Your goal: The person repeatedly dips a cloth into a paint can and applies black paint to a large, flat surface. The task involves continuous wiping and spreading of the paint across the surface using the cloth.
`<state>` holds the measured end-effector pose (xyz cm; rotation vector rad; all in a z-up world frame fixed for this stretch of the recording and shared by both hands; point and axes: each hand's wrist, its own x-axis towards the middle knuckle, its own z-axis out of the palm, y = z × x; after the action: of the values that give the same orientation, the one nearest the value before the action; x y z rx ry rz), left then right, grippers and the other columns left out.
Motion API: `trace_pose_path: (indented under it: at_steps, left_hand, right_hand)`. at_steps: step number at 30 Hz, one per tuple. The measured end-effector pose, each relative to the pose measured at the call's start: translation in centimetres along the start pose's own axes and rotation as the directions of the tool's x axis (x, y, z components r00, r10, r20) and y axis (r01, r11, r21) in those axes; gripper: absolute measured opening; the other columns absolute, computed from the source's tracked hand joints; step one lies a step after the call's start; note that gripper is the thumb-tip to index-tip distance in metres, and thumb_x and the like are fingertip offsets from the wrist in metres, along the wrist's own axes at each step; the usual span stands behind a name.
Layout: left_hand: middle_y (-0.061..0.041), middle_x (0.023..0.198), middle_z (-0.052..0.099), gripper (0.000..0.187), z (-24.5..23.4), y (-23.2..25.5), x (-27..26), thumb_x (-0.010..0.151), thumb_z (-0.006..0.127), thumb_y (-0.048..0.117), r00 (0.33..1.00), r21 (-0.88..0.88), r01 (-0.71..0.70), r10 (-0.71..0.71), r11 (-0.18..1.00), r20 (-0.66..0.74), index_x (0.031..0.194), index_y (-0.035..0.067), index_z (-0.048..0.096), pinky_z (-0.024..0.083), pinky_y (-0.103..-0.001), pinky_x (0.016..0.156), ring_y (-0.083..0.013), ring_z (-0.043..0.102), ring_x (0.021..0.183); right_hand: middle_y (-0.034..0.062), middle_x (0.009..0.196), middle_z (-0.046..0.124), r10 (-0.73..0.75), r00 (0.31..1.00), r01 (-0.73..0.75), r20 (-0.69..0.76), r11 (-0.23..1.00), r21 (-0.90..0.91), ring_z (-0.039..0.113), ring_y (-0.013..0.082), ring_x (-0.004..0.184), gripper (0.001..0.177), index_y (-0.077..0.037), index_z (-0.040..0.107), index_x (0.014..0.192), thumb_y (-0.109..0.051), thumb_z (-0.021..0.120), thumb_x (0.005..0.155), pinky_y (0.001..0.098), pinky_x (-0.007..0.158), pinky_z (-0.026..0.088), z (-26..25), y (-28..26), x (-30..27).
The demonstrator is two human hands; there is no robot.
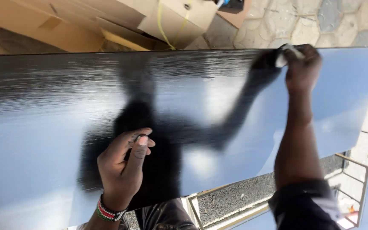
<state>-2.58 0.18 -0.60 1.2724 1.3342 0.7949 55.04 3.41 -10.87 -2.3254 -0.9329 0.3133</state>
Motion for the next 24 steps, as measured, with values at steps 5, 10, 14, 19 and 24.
trace_pose_path:
  at_steps: [5, 10, 14, 19, 24]
  left_hand:
    - [-0.007, 0.099, 0.091, 0.033, -5.4, 0.5, -0.5, 0.118, 0.067, 0.03, 0.999, -0.033, -0.025, 0.026, 0.999, 0.026, 0.129, 0.005, 0.086, 0.069, -0.026, 0.072, -0.0155, 0.086, 0.081]
    - [-0.007, 0.099, 0.09, 0.033, -11.9, 0.2, -0.6, 0.118, 0.067, 0.03, 0.996, -0.06, -0.045, 0.05, 0.997, 0.077, 0.13, 0.005, 0.085, 0.072, -0.027, 0.073, -0.0154, 0.086, 0.085]
    - [-0.007, 0.099, 0.093, 0.031, -15.8, -0.2, -1.3, 0.116, 0.068, 0.028, 0.997, -0.016, 0.018, -0.017, 1.0, 0.076, 0.131, 0.007, 0.087, 0.071, -0.027, 0.073, -0.013, 0.088, 0.084]
    - [-0.006, 0.097, 0.092, 0.031, -15.2, -1.5, -0.3, 0.117, 0.07, 0.027, 0.99, 0.012, 0.101, -0.101, 0.995, 0.098, 0.131, 0.006, 0.088, 0.064, -0.027, 0.077, -0.0147, 0.08, 0.073]
    - [-0.004, 0.097, 0.092, 0.033, -7.7, 0.2, 0.7, 0.116, 0.07, 0.032, 0.976, 0.018, 0.132, -0.133, 0.991, 0.171, 0.129, 0.009, 0.089, 0.065, -0.026, 0.081, -0.0137, 0.079, 0.075]
  right_hand:
    - [0.0017, 0.097, 0.088, -0.309, 0.94, 0.322, 0.142, 0.944, -0.077, 0.072, 0.0166, 0.087, 0.024, -0.015, 0.084, 0.108, -0.037, 0.093, 0.112, 0.0414, 0.076, 0.055, 10.0, -13.8, -10.5]
    - [0.0106, 0.103, 0.081, -0.348, 0.926, 0.35, 0.146, 0.937, 0.014, 0.075, 0.0318, 0.091, 0.021, -0.015, 0.078, 0.108, -0.035, 0.085, 0.109, 0.0478, 0.079, 0.054, 22.2, -26.0, -21.1]
    - [0.0105, 0.1, 0.083, -0.356, 0.922, 0.34, 0.149, 0.932, 0.125, 0.077, 0.042, 0.088, 0.022, -0.015, 0.076, 0.104, -0.037, 0.081, 0.103, 0.0548, 0.076, 0.054, 27.5, -37.1, -29.3]
    - [0.0149, 0.127, 0.079, -0.213, 0.968, 0.235, 0.129, 0.955, -0.183, 0.073, 0.047, 0.119, 0.028, -0.021, 0.08, 0.133, -0.032, 0.069, 0.109, 0.0635, 0.095, 0.059, 24.8, -35.5, -28.6]
    - [0.0106, 0.117, 0.09, -0.167, 0.986, 0.157, -0.015, 0.953, -0.259, 0.082, 0.0393, 0.102, 0.021, -0.019, 0.086, 0.121, -0.022, 0.077, 0.103, 0.0557, 0.087, 0.062, 15.8, -22.1, -17.8]
